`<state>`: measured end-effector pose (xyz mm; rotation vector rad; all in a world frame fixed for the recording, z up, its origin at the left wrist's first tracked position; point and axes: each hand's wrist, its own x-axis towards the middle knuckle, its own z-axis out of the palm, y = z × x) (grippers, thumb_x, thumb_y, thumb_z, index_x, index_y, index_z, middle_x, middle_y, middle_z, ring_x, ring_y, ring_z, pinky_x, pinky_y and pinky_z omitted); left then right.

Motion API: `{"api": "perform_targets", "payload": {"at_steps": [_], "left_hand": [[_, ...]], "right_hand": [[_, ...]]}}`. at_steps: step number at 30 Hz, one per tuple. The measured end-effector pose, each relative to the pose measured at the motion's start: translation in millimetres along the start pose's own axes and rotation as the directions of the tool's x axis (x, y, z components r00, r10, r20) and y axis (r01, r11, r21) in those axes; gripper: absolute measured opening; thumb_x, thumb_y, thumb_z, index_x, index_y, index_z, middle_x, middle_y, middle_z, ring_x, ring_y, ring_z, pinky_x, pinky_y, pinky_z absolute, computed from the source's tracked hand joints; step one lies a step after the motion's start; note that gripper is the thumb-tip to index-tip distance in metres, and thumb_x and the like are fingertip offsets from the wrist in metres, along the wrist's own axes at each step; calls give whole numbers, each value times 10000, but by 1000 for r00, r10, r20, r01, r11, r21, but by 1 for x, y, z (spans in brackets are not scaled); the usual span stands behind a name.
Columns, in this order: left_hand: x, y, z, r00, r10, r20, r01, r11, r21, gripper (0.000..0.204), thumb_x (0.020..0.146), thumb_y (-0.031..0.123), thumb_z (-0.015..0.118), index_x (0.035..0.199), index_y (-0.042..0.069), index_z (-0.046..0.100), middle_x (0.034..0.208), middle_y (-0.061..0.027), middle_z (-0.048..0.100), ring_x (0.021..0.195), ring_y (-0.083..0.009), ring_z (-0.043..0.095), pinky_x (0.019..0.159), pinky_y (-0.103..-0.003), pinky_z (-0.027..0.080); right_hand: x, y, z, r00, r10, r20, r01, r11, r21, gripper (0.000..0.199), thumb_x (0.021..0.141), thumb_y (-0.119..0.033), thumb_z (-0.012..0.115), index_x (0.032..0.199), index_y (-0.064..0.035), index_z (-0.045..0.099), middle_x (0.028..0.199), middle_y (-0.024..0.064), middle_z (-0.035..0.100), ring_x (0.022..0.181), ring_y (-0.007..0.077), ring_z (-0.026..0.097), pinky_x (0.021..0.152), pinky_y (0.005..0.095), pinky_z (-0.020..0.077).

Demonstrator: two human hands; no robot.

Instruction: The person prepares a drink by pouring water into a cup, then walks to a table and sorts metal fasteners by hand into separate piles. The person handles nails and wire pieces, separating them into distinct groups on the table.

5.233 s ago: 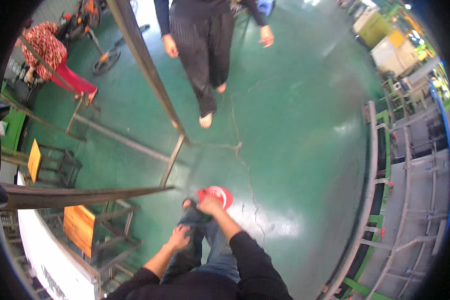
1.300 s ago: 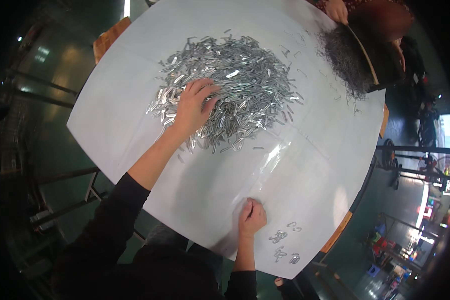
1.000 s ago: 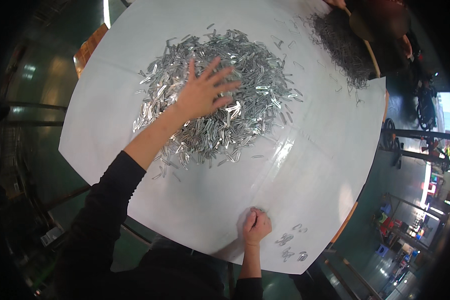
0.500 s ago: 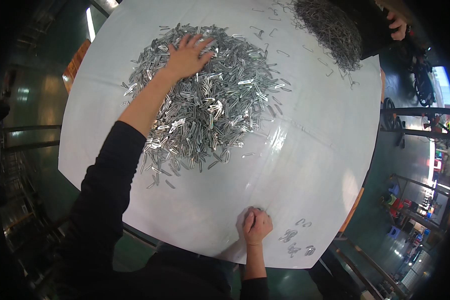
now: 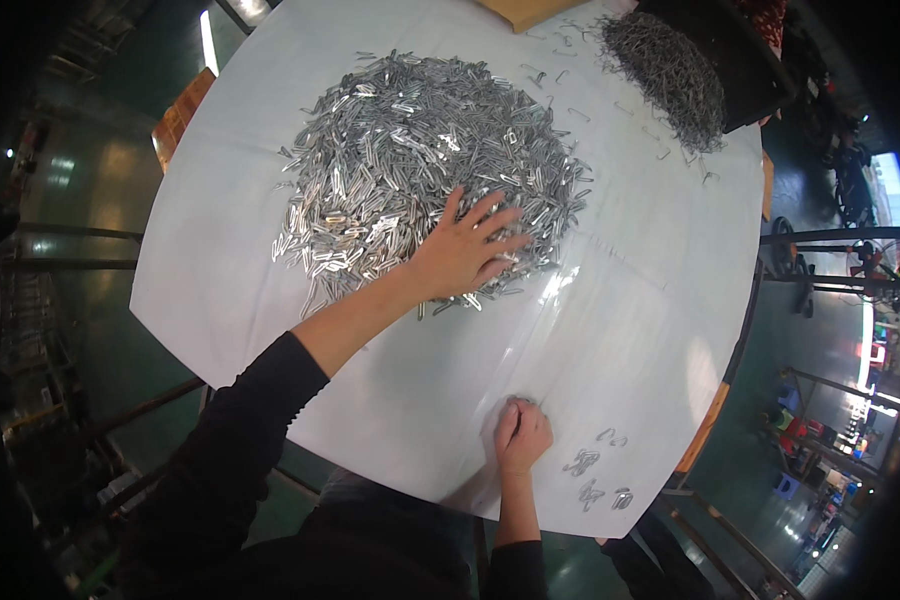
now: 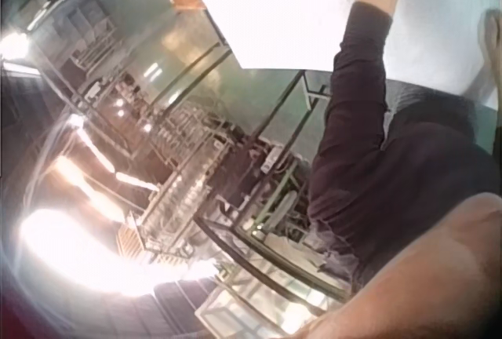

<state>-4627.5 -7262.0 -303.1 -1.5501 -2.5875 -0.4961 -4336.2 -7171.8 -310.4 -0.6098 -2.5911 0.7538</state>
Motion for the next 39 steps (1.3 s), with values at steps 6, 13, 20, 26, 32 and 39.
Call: {"api": "perform_targets", "payload": {"at_steps": [6, 13, 20, 26, 32, 39], "left_hand": [[-70, 4, -32, 990, -138, -15, 137, 989, -60, 341, 914, 280, 576, 1254, 258, 583, 1445, -11, 395, 1435, -272, 223, 1091, -706, 74], [-90, 5, -63, 896, -402, -188, 375, 913, -162, 294, 836, 77, 580, 1071, 216, 688, 1371, -41, 484, 1414, -335, 264, 1066, -722, 104], [-61, -41, -52, 975, -223, -19, 223, 962, 159, 347, 973, 345, 486, 1312, 309, 549, 1481, 1, 392, 1452, -264, 190, 1092, -708, 52], [-32, -139, -35, 969, -246, -25, 240, 907, 345, 402, 990, 370, 436, 1391, 346, 452, 1499, 42, 371, 1437, -234, 235, 1056, -744, 81], [-51, -213, -62, 966, -259, 28, 248, 946, 208, 415, 982, 325, 432, 1397, 338, 441, 1505, 21, 358, 1428, -270, 247, 1035, -752, 125], [-123, -189, -79, 971, -222, 84, 222, 975, 10, 414, 985, 285, 441, 1398, 294, 465, 1529, -21, 316, 1445, -331, 178, 1077, -702, 92]], "right_hand": [[-4, 7, -1, 1000, 4, 29, -7, 997, 79, 83, 872, -149, 585, 846, -85, 631, 758, 59, 630, 616, 270, 561, 568, 373, 432], [-3, 10, -2, 998, -61, 0, 61, 993, 99, 79, 862, -147, 600, 817, -84, 618, 739, 68, 617, 616, 277, 566, 564, 369, 435], [0, 5, -3, 998, -37, -43, 40, 997, 68, 83, 853, -156, 612, 802, -90, 612, 701, 69, 599, 591, 279, 554, 549, 375, 432], [-2, 1, 2, 996, 1, -88, 4, 998, 56, 108, 850, -182, 616, 781, -99, 617, 637, 67, 570, 549, 269, 533, 527, 376, 422], [9, -18, 10, 851, 513, -114, -507, 858, 83, 231, 857, -269, 626, 724, -79, 618, 552, 65, 532, 491, 212, 493, 510, 329, 412], [-2, -30, 12, 727, 636, -258, -619, 770, 155, 225, 902, -246, 573, 973, -43, 638, 895, 113, 639, 782, 231, 592, 722, 333, 473]]}}
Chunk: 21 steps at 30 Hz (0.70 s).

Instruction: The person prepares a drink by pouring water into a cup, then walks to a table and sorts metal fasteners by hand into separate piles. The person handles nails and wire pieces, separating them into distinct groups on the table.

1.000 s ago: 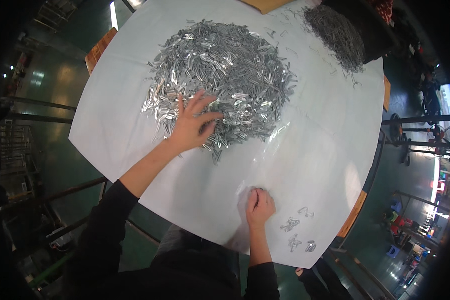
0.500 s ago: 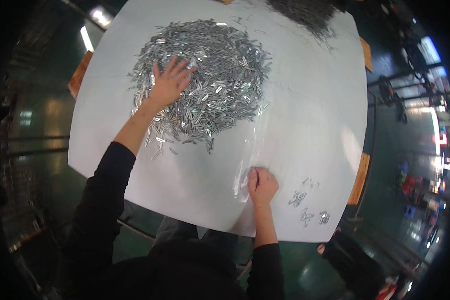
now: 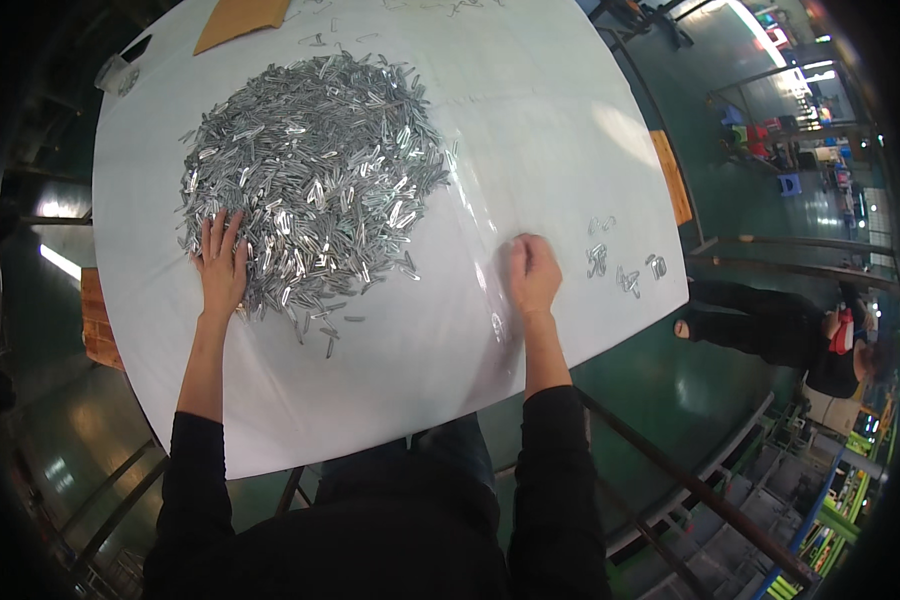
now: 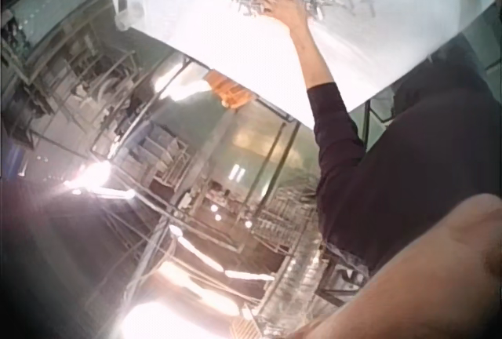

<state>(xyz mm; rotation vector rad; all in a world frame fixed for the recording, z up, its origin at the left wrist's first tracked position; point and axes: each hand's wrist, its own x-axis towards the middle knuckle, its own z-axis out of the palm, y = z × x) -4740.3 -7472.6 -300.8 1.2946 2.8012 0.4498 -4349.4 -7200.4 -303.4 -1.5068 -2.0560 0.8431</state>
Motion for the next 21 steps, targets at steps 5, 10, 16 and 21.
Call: {"api": "perform_targets", "payload": {"at_steps": [5, 10, 16, 21], "left_hand": [[-6, 17, -24, 997, 37, -65, -42, 996, -78, 412, 998, 221, 422, 1405, 275, 460, 1522, -22, 331, 1452, -310, 174, 1101, -671, 46], [-4, 43, -57, 992, -101, -75, 70, 939, -336, 412, 1009, 104, 350, 1389, 205, 472, 1360, -51, 529, 1255, -259, 472, 1131, -529, 156], [2, 75, -81, 924, -379, 52, 252, 504, -826, 371, 1033, 164, 355, 1389, 151, 460, 866, -88, 706, 699, -126, 661, 651, -255, 521], [-1, 86, -77, 774, -352, 527, 483, -209, -850, 480, 1015, 303, 470, 1470, 202, 357, 784, -64, 684, 532, -122, 596, 512, -253, 490]], "right_hand": [[-7, 35, -7, 886, 31, -464, -146, 966, -213, 530, 944, -235, 503, 1360, 57, 354, 1386, 268, 370, 1299, 388, 346, 1063, 456, 298], [43, 50, 1, 900, 95, -427, -277, 878, -390, 659, 962, -340, 463, 1446, 46, 238, 1460, 311, 261, 1373, 442, 243, 1115, 553, 193], [101, 10, -5, 953, -59, -297, -111, 845, -522, 605, 916, -239, 539, 1435, -21, 317, 1415, 256, 347, 1352, 418, 279, 1108, 525, 224], [60, -77, 65, 766, -641, -40, 643, 765, 39, 510, 831, -127, 599, 1328, -77, 497, 1343, 189, 450, 1278, 408, 380, 1064, 502, 314]]}}
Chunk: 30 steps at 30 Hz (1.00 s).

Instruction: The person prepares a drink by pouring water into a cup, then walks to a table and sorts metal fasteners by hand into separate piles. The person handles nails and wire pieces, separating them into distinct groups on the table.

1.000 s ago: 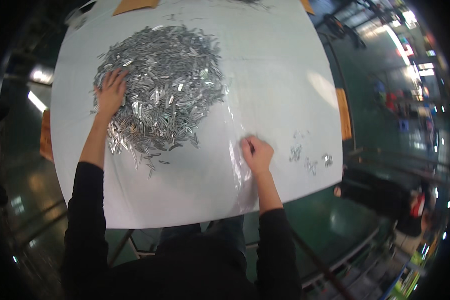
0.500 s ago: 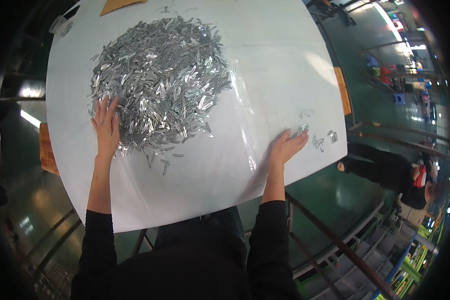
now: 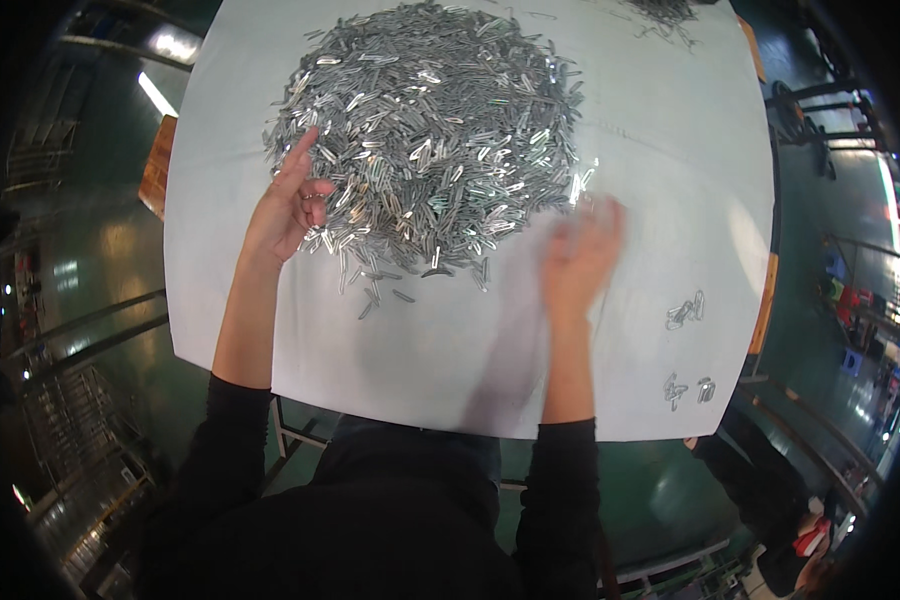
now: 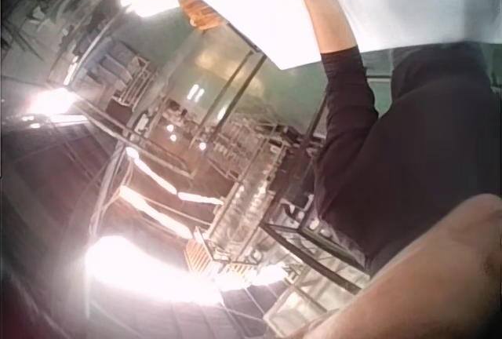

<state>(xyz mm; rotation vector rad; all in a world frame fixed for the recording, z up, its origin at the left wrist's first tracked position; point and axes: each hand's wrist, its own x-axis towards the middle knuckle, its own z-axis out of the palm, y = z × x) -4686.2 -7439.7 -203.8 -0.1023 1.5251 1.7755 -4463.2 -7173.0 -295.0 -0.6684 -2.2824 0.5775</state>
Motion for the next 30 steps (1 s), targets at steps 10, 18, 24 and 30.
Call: {"api": "perform_targets", "payload": {"at_steps": [10, 18, 24, 30], "left_hand": [[-27, -24, -32, 970, 182, -160, -87, 877, 472, 283, 984, 211, 509, 1245, 143, 594, 853, -52, 694, 673, -96, 632, 563, -217, 473], [-3, -91, 8, 697, 613, 372, -483, 18, 876, 338, 893, 140, 577, 1229, 156, 599, 1286, -50, 550, 1214, -260, 494, 1000, -510, 389], [-33, -137, 17, 714, 343, 611, -593, -167, 787, 470, 810, 96, 632, 1267, 188, 566, 1412, -18, 439, 1412, -229, 282, 1150, -604, 110], [-63, -132, -31, 726, 443, 526, -561, -60, 826, 390, 736, -26, 610, 1077, 157, 659, 1293, -38, 538, 1354, -257, 388, 1152, -604, 116]], "right_hand": [[40, -49, 83, 873, -215, 437, 314, 935, -166, 425, 916, -433, 564, 1328, -333, 527, 1470, 33, 381, 1404, 281, 282, 1074, 705, 155], [-19, -36, 39, 912, -20, 409, 118, 969, -216, 440, 935, -364, 552, 1363, -272, 505, 1486, 61, 363, 1394, 326, 285, 1101, 632, 188], [-83, -89, 16, 835, -112, 540, 189, 978, -89, 404, 869, -236, 638, 1268, -221, 578, 1415, 71, 433, 1357, 333, 343, 1073, 614, 269], [-94, -87, -5, 922, -63, 382, 91, 994, -54, 287, 798, -72, 655, 1076, -139, 670, 1207, 58, 565, 1160, 300, 515, 955, 467, 402]]}}
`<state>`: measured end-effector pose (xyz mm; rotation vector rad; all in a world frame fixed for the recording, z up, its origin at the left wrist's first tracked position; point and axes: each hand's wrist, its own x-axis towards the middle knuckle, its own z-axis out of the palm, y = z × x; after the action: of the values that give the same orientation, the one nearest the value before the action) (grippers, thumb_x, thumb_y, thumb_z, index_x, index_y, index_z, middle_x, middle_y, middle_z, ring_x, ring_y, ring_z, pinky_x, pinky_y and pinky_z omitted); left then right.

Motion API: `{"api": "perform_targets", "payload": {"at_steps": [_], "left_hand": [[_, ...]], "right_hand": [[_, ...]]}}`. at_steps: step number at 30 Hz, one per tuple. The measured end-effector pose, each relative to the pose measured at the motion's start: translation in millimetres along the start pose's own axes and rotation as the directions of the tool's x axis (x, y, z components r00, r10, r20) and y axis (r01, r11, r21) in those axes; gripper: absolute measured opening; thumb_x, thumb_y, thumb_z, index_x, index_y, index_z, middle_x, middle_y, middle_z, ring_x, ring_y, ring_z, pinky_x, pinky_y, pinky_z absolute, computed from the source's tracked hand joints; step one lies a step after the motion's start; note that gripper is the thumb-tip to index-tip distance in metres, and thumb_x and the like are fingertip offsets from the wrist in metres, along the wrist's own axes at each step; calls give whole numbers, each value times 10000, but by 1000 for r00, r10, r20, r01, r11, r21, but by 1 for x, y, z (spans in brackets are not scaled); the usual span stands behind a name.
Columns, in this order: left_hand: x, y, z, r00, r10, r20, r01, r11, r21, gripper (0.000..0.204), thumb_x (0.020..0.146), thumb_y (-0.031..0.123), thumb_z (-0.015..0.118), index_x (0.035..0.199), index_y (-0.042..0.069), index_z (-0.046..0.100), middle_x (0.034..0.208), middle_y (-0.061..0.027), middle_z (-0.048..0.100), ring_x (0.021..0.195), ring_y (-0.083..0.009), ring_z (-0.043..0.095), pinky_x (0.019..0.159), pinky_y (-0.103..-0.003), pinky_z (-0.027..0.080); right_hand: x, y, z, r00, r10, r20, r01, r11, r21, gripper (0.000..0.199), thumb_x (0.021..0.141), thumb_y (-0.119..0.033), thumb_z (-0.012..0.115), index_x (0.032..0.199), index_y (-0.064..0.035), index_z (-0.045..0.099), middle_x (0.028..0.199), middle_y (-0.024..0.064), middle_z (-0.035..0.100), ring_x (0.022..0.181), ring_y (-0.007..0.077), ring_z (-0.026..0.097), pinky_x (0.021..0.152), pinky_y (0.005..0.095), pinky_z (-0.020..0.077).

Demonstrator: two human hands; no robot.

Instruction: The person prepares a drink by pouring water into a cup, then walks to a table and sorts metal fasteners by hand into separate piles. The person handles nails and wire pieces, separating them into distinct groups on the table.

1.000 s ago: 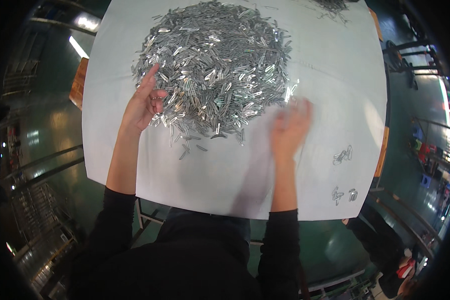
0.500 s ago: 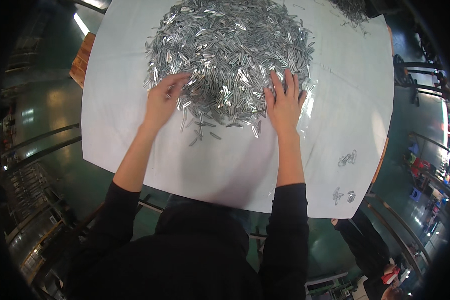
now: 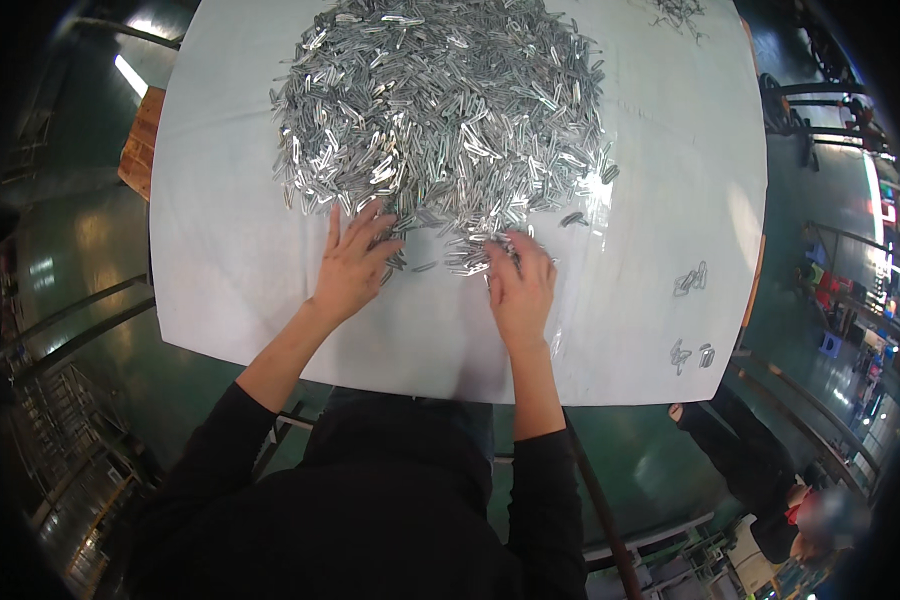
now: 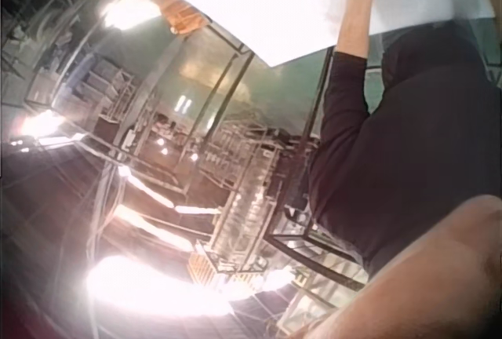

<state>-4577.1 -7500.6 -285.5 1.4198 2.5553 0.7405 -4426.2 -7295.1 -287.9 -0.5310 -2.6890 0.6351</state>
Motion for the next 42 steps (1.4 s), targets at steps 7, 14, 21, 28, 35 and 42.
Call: {"api": "perform_targets", "payload": {"at_steps": [7, 14, 21, 28, 35, 42], "left_hand": [[-2, 6, 0, 998, -18, -52, 16, 1000, -27, 392, 735, -38, 599, 1077, 148, 647, 1289, -39, 537, 1357, -257, 385, 1144, -608, 121], [-1, 38, 7, 997, -19, -71, 13, 996, -89, 433, 716, -70, 581, 1078, 159, 643, 1261, -27, 548, 1358, -254, 390, 1134, -630, 108], [-46, 59, 9, 983, 179, 30, -169, 963, -208, 380, 727, -50, 589, 1049, 144, 640, 1235, -31, 562, 1338, -255, 411, 1133, -616, 143], [-150, 85, 15, 809, 524, 267, -323, 775, -544, 315, 662, 2, 632, 943, 141, 665, 997, -7, 646, 959, -245, 630, 825, -379, 527], [-227, 150, 133, 707, -250, 662, 230, 966, 119, 214, 831, 184, 569, 1013, 104, 647, 1075, -90, 639, 1036, -300, 609, 887, -439, 503], [-214, 158, 247, 322, -947, -2, 841, 287, -459, 638, 844, 235, 636, 1379, 46, 344, 1428, -188, 340, 1325, -385, 330, 1005, -488, 409]], "right_hand": [[-16, -30, 5, 992, -112, 53, 109, 992, 64, 251, 747, -39, 640, 981, -115, 687, 1110, 52, 598, 1057, 254, 557, 874, 392, 428], [42, -25, 10, 993, -3, -117, 9, 999, 52, 306, 841, -106, 621, 1146, -128, 636, 1196, 73, 589, 1127, 301, 542, 937, 450, 401], [9, -2, -33, 968, 156, -197, -122, 977, 175, 320, 871, -90, 595, 1190, -91, 611, 1240, 111, 573, 1138, 315, 537, 988, 430, 397], [-107, 36, -79, 849, 486, -209, -480, 873, 84, 342, 895, -97, 577, 1234, -48, 568, 1264, 179, 514, 1183, 350, 496, 983, 416, 410], [-127, 62, -40, 999, 52, 0, -51, 982, -179, 407, 922, -213, 557, 1314, -116, 511, 1406, 143, 418, 1340, 369, 353, 1067, 608, 240], [-148, 44, -21, 960, -235, 150, 263, 944, -199, 423, 990, -292, 435, 1385, -143, 464, 1472, 115, 367, 1391, 339, 300, 1091, 613, 184]]}}
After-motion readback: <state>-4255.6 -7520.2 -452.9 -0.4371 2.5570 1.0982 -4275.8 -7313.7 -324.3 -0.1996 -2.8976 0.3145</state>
